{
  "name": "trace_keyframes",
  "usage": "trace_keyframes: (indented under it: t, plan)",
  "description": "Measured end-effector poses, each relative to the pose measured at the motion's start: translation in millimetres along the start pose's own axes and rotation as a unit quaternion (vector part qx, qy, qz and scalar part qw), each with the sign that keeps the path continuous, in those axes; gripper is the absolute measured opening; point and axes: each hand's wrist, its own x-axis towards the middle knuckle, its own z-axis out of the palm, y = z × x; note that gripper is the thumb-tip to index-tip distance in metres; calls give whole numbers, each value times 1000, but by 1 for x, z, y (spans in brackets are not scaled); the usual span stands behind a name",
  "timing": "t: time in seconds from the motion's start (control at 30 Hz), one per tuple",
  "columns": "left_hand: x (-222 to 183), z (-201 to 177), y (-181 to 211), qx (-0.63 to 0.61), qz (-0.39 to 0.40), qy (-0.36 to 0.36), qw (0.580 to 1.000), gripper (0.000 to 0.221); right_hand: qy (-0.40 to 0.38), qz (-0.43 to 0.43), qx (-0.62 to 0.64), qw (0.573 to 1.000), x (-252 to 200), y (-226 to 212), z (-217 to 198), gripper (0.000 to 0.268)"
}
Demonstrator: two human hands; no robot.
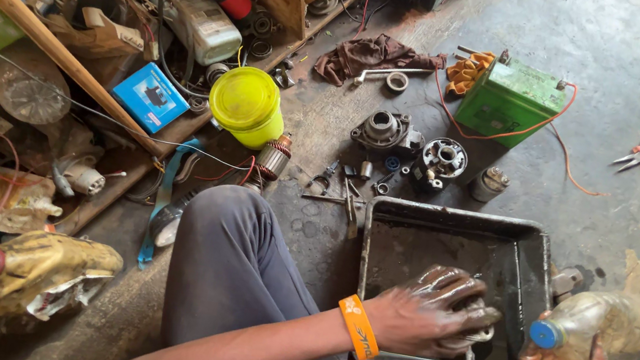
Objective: The person scrubs a small metal component with a brush in a tray of dark liquid, then pours a clear solvent from a plastic bottle over the part and other disassembled mechanical pieces. The person also rinses their hands with the solvent.
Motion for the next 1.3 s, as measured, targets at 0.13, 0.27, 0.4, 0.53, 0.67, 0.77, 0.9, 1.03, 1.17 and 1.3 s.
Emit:
trace_keyframes:
  t: [0.13, 0.27, 0.4, 0.53, 0.67, 0.77, 0.9, 1.03, 1.17, 1.3]
  plan:
    - [-2, -26, 0, -125, 29, -139, 982, 69, 2, -2, 15, 1000, 0, 2, 4, 39]
    - [-8, -48, -17, -193, -93, -180, 960, 46, 13, 3, 30, 999, -5, 5, 5, 44]
    - [7, -68, -112, -161, -115, -82, 977, 26, 1, 4, 17, 1000, -5, 8, 9, 40]
    - [27, -85, -257, 46, -411, -131, 901, 27, 11, 3, 29, 1000, -6, 7, 7, 38]
    - [18, -85, -352, 129, -397, -149, 896, 26, 12, -5, 24, 1000, -2, 9, 1, 39]
    - [7, -78, -375, 146, -424, -108, 887, 17, 7, 10, 36, 999, 5, 5, -5, 45]
    - [1, -77, -380, 138, -443, -155, 872, 22, 6, 25, 40, 999, 4, 3, -14, 47]
    - [20, -90, -365, 138, -474, -176, 852, 25, 0, 30, 40, 999, 5, 2, -13, 38]
    - [56, -82, -333, 145, -458, -140, 866, 39, -7, 45, 70, 996, 3, 3, -11, 42]
    - [88, -53, -309, 124, -383, -173, 899, 92, -10, 39, 59, 997, 1, 3, -12, 40]
